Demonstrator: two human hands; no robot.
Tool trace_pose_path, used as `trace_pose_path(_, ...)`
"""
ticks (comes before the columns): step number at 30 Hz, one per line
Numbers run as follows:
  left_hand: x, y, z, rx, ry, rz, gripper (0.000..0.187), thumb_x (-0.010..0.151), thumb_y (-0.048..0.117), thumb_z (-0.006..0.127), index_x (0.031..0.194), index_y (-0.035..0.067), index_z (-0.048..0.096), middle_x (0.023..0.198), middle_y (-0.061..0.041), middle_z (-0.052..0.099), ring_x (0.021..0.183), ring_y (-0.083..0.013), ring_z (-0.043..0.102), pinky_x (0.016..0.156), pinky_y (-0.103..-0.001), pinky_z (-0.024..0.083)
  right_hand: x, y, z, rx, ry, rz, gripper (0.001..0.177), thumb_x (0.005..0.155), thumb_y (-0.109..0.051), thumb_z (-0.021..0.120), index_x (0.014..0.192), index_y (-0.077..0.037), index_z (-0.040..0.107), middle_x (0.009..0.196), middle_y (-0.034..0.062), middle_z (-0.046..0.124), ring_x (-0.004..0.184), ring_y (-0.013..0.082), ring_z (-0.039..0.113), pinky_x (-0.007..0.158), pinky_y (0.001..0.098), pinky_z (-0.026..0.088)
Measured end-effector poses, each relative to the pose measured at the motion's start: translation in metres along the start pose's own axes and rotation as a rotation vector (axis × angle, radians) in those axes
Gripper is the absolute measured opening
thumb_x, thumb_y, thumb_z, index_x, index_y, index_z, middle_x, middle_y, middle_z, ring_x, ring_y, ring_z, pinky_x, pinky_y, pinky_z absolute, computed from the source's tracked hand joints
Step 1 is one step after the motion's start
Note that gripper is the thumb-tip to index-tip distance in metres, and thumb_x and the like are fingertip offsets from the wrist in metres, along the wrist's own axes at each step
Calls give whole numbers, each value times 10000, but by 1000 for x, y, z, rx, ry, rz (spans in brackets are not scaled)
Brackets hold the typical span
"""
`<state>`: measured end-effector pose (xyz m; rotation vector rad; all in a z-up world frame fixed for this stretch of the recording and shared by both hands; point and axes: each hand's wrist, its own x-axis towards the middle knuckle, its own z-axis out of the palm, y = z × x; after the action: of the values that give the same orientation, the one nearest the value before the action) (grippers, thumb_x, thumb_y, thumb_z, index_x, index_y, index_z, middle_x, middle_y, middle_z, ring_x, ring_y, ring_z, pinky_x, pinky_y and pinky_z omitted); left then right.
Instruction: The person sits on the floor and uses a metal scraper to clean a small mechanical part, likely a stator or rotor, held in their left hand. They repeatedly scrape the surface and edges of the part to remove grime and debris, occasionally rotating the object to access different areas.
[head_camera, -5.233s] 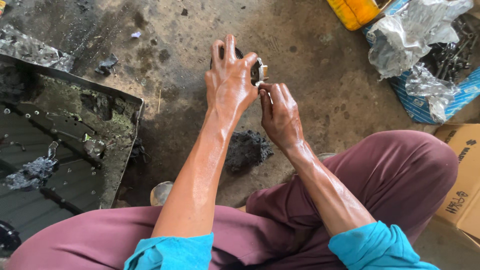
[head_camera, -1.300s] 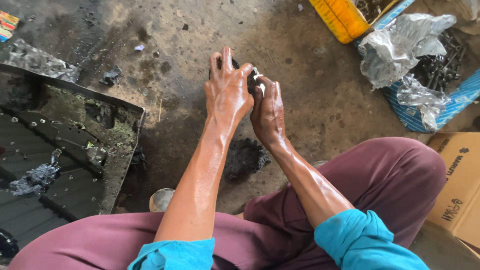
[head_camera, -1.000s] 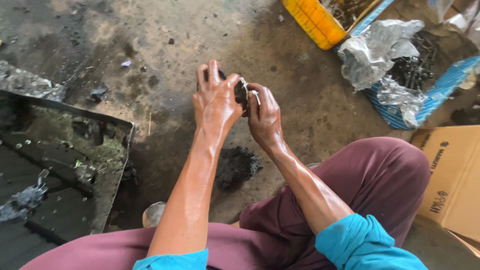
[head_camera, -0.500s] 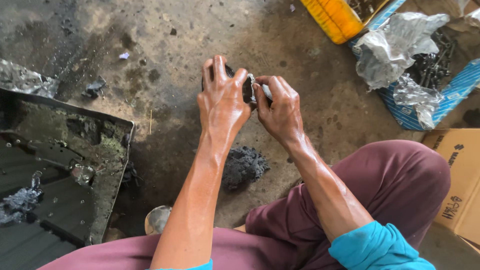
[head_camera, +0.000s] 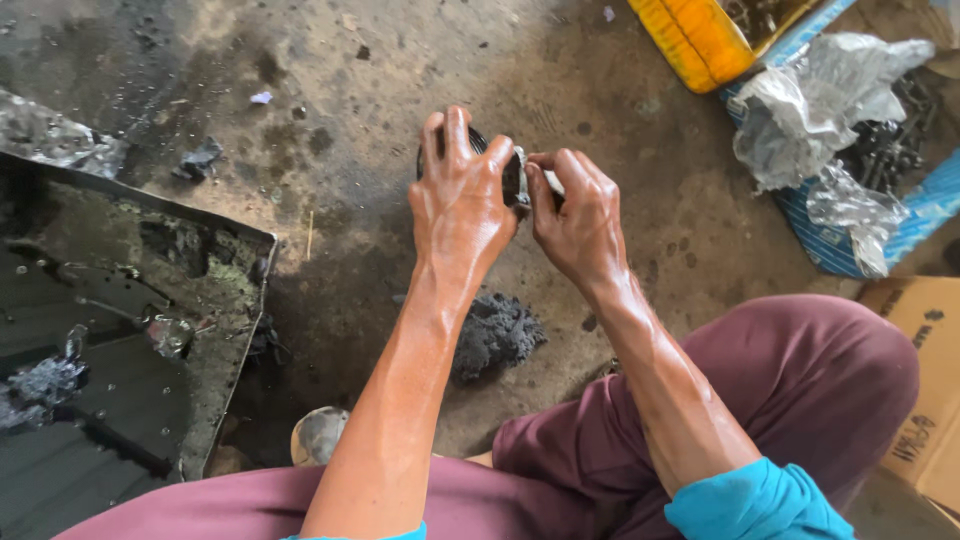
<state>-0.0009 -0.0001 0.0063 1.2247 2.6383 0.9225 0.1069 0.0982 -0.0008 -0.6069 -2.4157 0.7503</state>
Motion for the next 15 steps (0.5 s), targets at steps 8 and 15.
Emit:
trace_pose_path(8, -4, 3, -9, -16, -6, 11, 556, 546, 178, 951, 1029, 122, 681, 1339, -161, 440, 1318, -396, 403, 720, -504, 621, 9, 28, 0, 589, -65, 510, 290, 988, -59, 629, 1278, -59, 618, 1057, 12, 684, 835, 83, 604, 724, 271, 521)
trace_pose_path(15, -5, -2, 2, -1, 32, 32, 889, 581, 223, 963, 1345, 82, 531, 1296, -161, 479, 1348, -374, 419, 775, -413, 642, 20, 17, -13, 244, -311, 516, 159, 1032, -162, 633, 1112, -27, 662, 863, 60, 706, 730, 113, 628, 644, 304, 526)
